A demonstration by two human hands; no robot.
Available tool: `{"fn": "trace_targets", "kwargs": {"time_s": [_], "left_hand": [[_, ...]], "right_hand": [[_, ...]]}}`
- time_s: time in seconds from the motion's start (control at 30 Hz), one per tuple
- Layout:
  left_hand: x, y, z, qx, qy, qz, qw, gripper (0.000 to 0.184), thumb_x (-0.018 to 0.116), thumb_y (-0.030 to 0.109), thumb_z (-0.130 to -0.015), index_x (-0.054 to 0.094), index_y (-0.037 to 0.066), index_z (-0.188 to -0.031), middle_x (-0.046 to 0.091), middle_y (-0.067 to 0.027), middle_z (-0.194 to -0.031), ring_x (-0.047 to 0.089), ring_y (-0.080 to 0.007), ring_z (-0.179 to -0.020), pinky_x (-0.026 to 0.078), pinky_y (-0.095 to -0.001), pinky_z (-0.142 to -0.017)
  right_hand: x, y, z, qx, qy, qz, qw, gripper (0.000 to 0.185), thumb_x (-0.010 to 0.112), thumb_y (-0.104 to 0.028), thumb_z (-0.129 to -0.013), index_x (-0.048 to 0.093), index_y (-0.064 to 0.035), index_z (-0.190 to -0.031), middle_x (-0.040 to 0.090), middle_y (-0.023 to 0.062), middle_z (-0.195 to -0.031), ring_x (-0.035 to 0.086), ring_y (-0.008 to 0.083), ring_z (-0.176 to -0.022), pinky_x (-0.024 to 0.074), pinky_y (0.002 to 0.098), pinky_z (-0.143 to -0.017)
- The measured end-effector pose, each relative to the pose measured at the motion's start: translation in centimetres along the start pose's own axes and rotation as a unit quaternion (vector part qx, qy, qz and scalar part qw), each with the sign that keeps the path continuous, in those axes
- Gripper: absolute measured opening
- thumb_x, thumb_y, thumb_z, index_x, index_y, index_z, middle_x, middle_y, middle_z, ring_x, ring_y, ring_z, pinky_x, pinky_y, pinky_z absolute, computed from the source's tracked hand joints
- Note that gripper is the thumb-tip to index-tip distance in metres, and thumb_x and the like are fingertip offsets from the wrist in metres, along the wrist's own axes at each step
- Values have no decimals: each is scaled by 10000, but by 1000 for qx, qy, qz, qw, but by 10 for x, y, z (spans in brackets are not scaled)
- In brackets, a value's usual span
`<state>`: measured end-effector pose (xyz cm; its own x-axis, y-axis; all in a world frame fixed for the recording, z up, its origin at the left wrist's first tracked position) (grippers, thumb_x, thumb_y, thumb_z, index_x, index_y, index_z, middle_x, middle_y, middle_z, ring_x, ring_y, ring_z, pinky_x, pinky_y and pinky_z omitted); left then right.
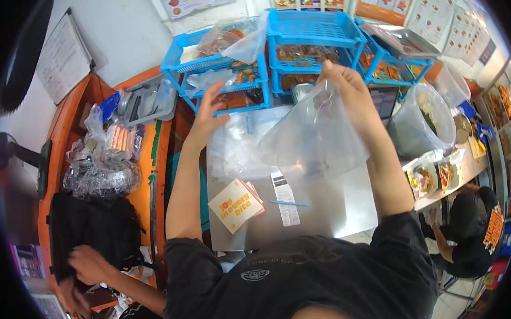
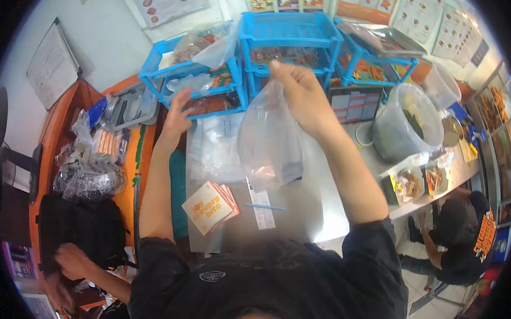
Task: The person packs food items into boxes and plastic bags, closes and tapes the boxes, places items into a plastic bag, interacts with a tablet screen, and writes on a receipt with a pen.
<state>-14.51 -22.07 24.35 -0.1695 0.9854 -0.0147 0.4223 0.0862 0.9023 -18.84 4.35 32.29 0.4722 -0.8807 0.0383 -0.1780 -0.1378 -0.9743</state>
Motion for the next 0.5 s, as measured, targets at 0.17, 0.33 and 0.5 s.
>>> {"fn": "trace_targets", "kwargs": {"time_s": [0.17,0.33,0.5], "left_hand": [[188,6,93,-150,-481,-101,858,506,655,140,-838,484,27,-1301,618,-113,-1159,612,-226,-1017,481,-356,-884],[234,18,109,-315,-237,303,868,404,483,38,-929,436,4,-1329,642,-184,-1073,678,-223,-884,548,-337,-726],[273,2,118,-242,-180,264,916,459,453,-33,-894,389,5,-1348,602,-165,-1143,661,-218,-918,546,-333,-726]], "right_hand": [[-66,31,1,27,-19,-256,966,287,507,-358,-966,548,-116,-816,556,1,-727,534,95,-678,423,217,-610],[-159,299,51,165,-79,-191,964,389,564,-374,-924,556,-68,-1165,591,69,-1096,552,196,-1052,442,318,-926],[-56,123,191,134,-202,-233,942,698,731,-321,-793,436,-82,-1379,442,113,-1381,431,215,-1254,383,393,-1014]]}}
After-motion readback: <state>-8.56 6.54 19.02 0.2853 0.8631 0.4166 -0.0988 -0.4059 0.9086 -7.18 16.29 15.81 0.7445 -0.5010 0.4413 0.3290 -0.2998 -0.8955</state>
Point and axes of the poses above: each hand's wrist, its own z-axis away from the middle knuckle, its own x-axis out of the palm, y = z × x, the point moved 10 cm from there along -z, towards the middle knuckle
